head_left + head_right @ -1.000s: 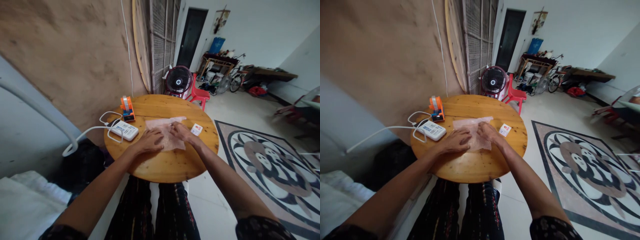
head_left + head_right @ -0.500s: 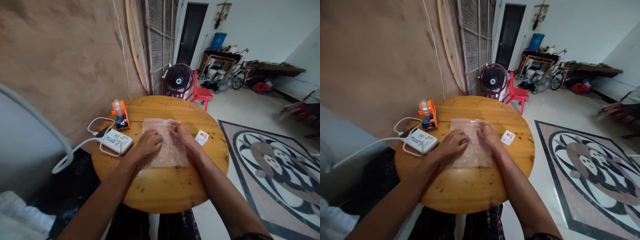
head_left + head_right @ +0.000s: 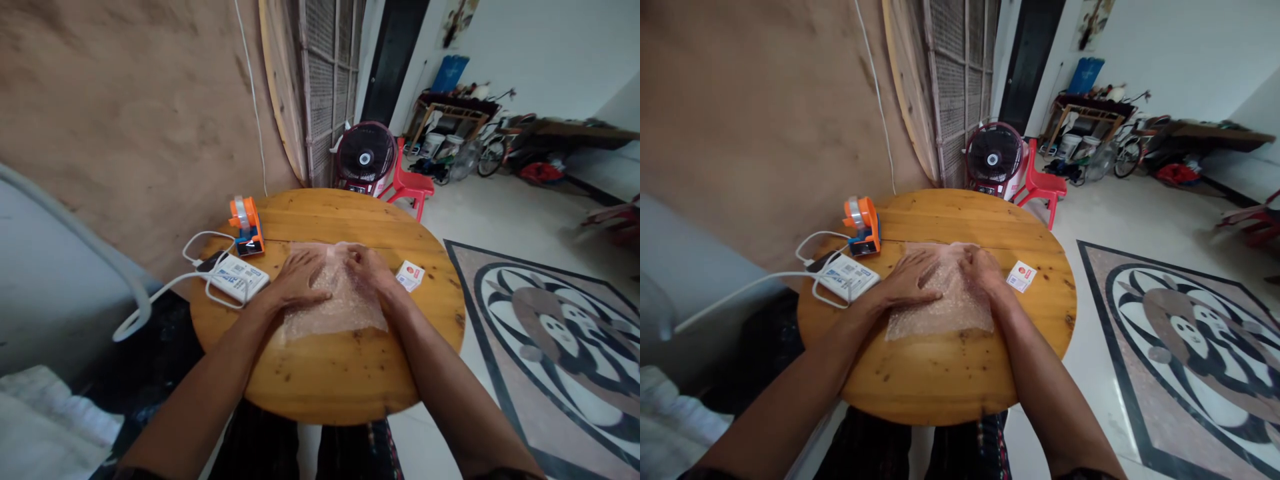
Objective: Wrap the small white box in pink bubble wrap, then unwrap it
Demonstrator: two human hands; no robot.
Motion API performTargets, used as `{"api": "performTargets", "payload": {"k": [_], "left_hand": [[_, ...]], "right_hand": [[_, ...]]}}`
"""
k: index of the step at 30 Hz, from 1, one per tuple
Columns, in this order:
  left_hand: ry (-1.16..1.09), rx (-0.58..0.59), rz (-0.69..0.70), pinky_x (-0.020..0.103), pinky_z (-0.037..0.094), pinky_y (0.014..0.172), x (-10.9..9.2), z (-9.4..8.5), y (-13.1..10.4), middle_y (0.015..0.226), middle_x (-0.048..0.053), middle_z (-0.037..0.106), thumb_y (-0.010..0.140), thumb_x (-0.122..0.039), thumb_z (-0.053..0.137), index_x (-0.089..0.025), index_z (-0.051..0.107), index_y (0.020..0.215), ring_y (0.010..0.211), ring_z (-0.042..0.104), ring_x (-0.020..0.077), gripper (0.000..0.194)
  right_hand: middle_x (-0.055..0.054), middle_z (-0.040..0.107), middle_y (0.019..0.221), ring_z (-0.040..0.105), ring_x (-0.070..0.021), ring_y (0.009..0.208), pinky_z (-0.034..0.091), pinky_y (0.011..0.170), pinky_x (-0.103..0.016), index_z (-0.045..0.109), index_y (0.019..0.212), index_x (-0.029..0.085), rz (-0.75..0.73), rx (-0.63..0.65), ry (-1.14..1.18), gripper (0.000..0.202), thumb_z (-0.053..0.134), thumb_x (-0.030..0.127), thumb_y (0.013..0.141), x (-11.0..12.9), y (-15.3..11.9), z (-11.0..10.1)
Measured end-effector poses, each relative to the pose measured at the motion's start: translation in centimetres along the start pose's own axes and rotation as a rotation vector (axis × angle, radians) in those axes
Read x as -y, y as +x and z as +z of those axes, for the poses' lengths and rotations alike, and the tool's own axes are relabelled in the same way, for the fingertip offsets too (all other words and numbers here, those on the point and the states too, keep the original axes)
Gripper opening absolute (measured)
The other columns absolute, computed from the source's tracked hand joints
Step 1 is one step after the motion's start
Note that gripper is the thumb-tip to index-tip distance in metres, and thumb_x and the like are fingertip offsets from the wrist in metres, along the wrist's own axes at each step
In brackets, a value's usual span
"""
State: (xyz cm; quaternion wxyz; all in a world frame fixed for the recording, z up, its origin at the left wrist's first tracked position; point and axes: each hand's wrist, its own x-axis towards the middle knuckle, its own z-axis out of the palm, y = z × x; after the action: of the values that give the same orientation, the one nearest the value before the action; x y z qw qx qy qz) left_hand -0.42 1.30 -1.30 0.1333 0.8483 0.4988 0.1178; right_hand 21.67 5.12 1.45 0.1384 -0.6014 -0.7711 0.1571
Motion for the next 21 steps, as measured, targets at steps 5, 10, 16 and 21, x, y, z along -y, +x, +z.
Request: {"api": "performTargets", "payload": {"k": [5,10,16,21], "left_hand": [[-0.017,-0.009,0.025,0.051,0.02,0.118,0.0,-0.2,0.0,0.158,0.016,0.03,0.074,-0.065,0.062,-0.015,0.031,0.15,0.146,0.024,0.0364,0.095],[-0.022,-0.033,0.051,0.05,0.024,0.116,-0.3,-0.7,-0.3,0.155,0.018,0.033,0.075,-0.061,0.064,-0.015,0.035,0.147,0.143,0.03,0.0359,0.09],[-0.049,-0.054,0.071,0.051,0.024,0.115,0.0,-0.5,-0.2,0.154,0.018,0.035,0.072,-0.06,0.067,-0.017,0.039,0.143,0.142,0.031,0.0367,0.088],[-0.069,-0.076,0.083,0.049,0.025,0.114,0.0,-0.6,-0.3,0.153,0.016,0.037,0.07,-0.06,0.067,-0.019,0.037,0.144,0.14,0.033,0.0352,0.09]], "right_hand": [[-0.007,0.073,0.102,0.067,-0.0202,0.085,0.047,0.076,-0.029,0.057,0.131,0.017,0.004,0.033,0.026,0.047,0.057,0.033,0.087,0.5,-1.8,-1.5],[-0.01,0.069,0.117,0.066,-0.0234,0.1,0.049,0.087,-0.034,0.06,0.128,0.019,-0.047,-0.035,-0.113,0.044,0.056,0.037,0.088,-0.8,-5.5,-5.8],[-0.02,0.05,0.143,0.048,-0.0346,0.13,0.041,0.103,-0.045,0.046,0.14,0.012,0.049,0.014,-0.461,0.075,0.071,0.032,0.073,-5.7,-6.6,-8.8],[-0.01,0.073,0.097,0.067,-0.0244,0.085,0.048,0.071,-0.031,0.066,0.109,0.018,0.135,0.104,-0.395,0.038,0.067,0.029,0.073,-7.0,-6.4,-8.4]]}}
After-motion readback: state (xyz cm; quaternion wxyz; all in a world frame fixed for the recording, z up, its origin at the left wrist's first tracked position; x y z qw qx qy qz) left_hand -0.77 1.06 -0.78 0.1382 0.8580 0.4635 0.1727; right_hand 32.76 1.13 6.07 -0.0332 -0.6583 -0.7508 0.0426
